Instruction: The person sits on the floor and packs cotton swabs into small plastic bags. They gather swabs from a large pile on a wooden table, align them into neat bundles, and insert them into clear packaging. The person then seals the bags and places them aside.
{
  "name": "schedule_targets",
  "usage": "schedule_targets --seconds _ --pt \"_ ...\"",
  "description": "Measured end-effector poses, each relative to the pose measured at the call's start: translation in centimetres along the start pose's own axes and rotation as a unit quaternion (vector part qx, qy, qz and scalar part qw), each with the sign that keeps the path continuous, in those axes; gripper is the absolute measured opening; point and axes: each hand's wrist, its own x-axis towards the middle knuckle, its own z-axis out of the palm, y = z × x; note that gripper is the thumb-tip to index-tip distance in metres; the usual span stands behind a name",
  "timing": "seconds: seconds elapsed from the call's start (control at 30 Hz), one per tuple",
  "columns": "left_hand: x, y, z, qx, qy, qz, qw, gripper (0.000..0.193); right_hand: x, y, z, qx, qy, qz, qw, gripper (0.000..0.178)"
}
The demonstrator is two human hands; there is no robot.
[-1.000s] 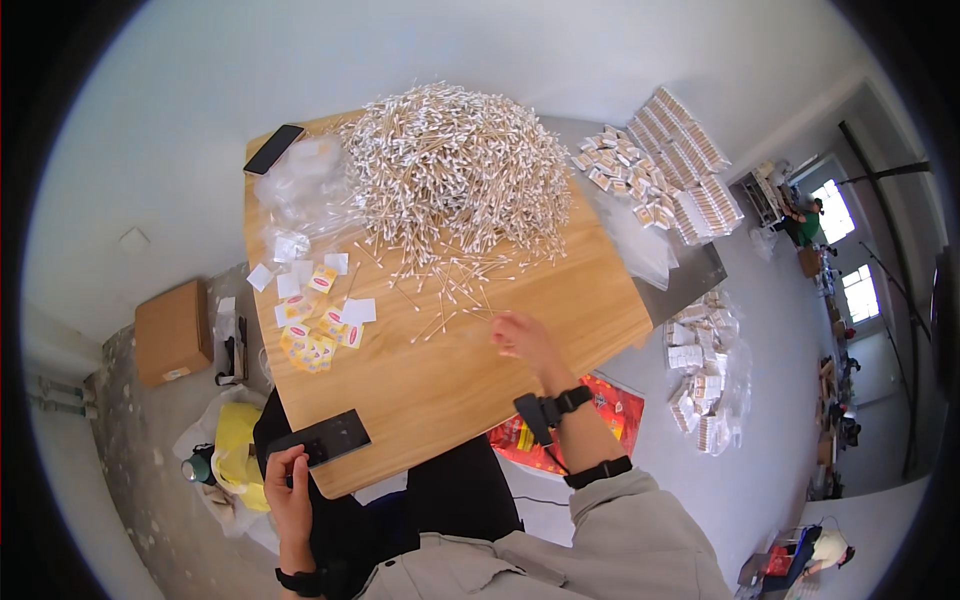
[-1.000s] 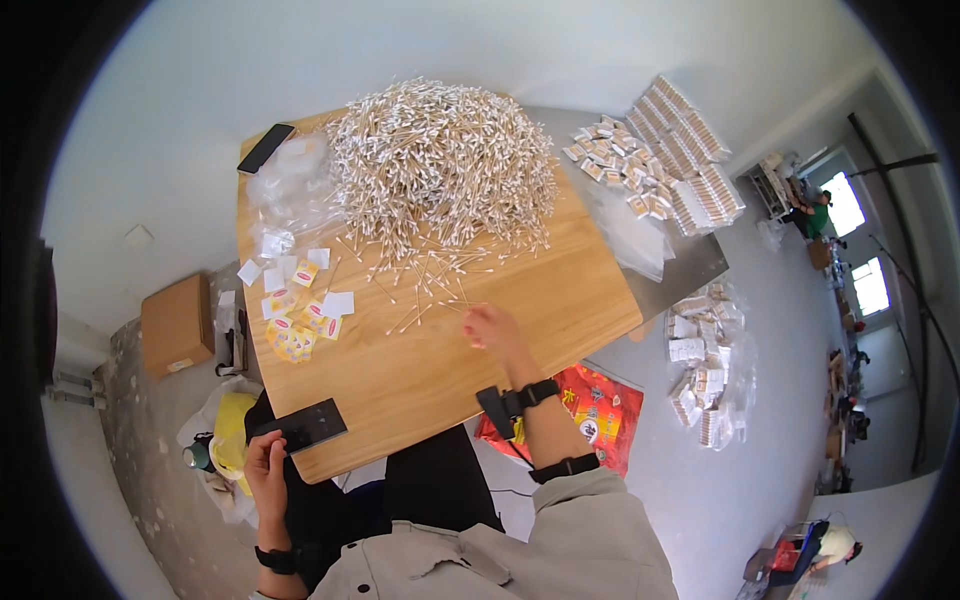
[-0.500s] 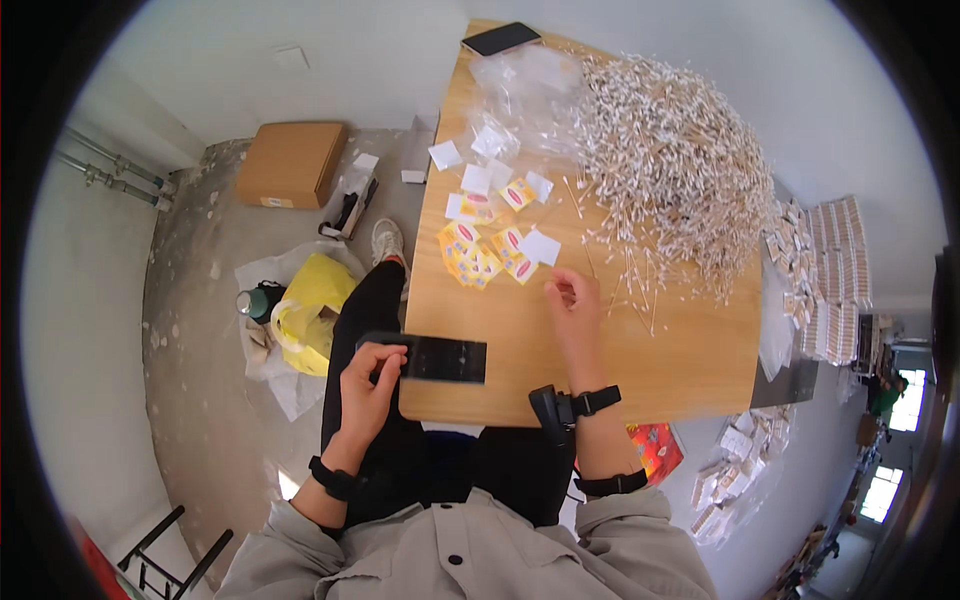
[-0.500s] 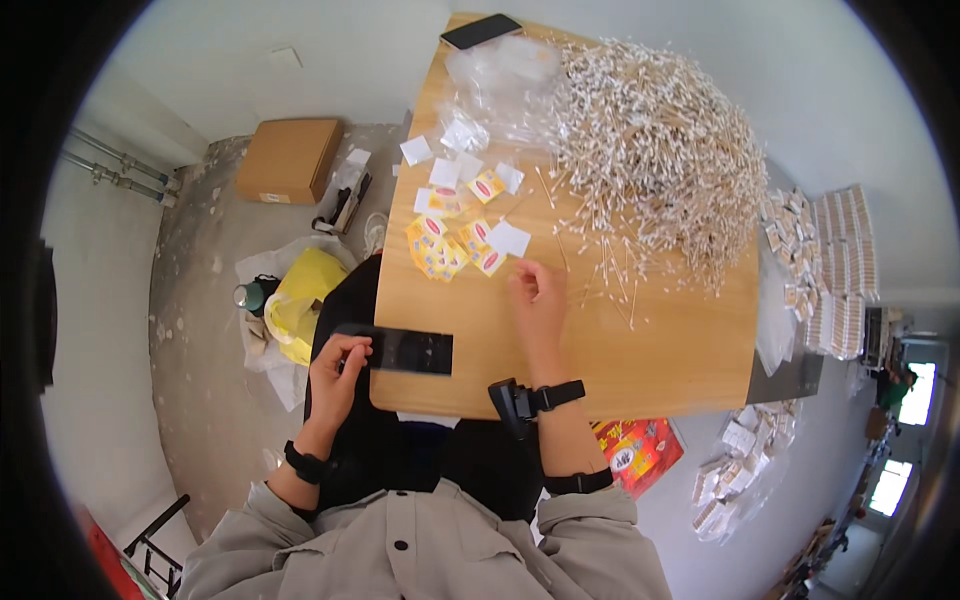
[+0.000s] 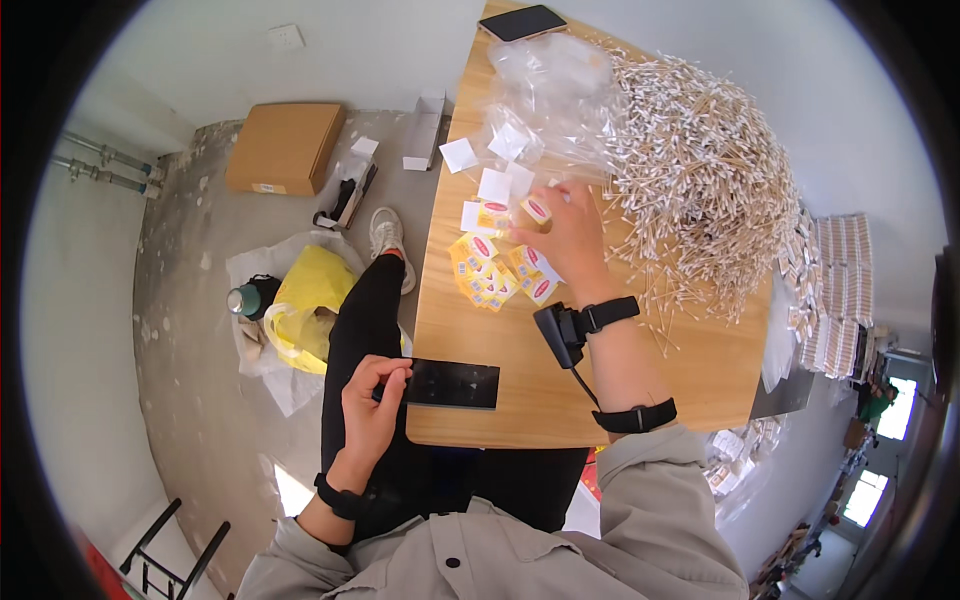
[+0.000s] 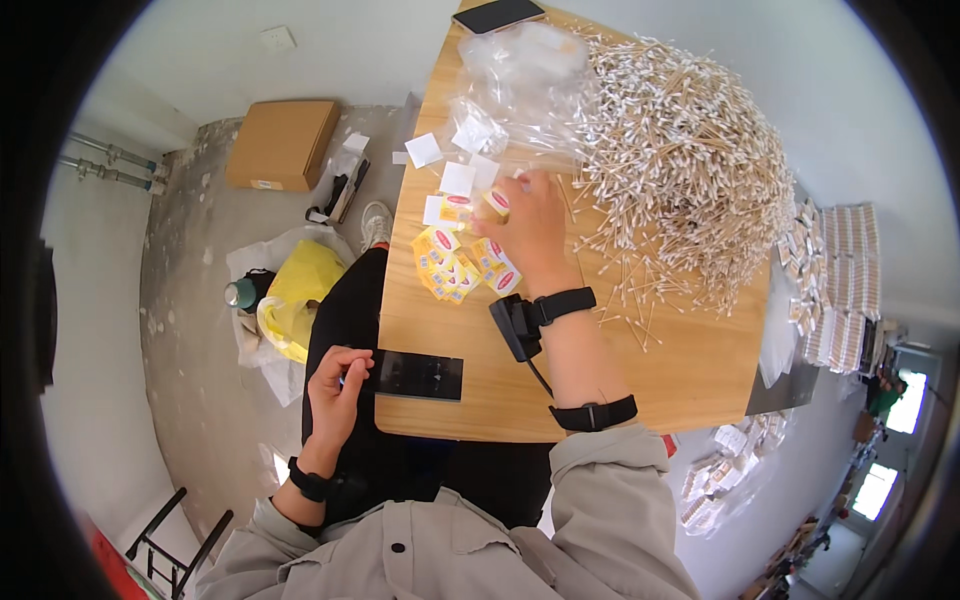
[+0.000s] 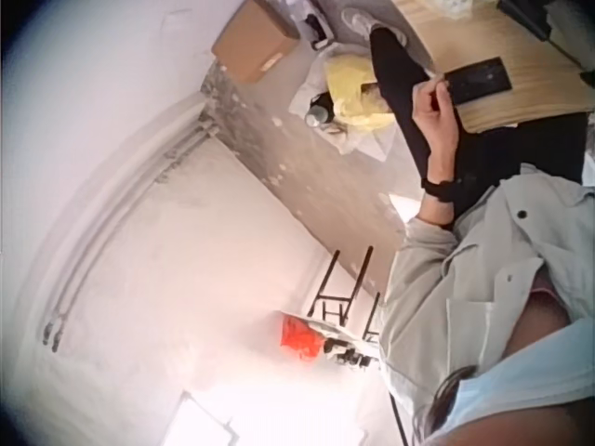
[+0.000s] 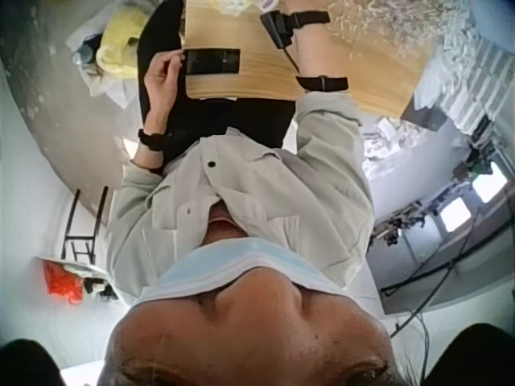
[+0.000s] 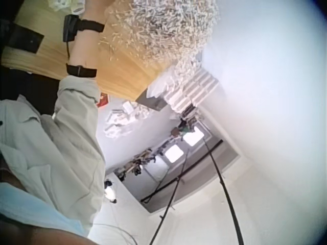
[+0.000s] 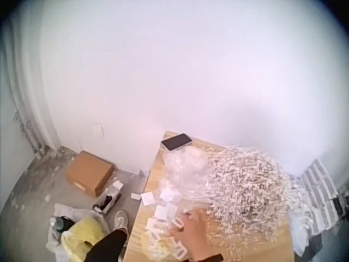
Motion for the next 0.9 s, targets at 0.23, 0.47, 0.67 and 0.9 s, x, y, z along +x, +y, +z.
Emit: schedule_targets --seconds 0.23,0.47,0.67,0.9 --pt "0.5 0.9 1.1 -0.012 -0.020 0.024 0.999 0.012 -2.0 2.1 -0.4 0.116 0.009 0.070 0.991 0.018" --pt "1.5 2.8 4.1 -0.059 -0.125 0.003 0.990 0.017 -6.7 -2.2 -5.0 0.337 0.209 0.289 0.871 0.011" --pt "1.0 4.2 7.0 -0.231 -0.197 -0.130 0.944 0.034 -12.3 -8.5 -5.4 0.168 0.137 0.062 0.974 0.012" --pt "0.4 2.8 6.2 -0.180 -0.180 -0.153 0.955 0.030 -8.8 -3.1 -3.5 0.063 0.186 0.064 0.979 0.012"
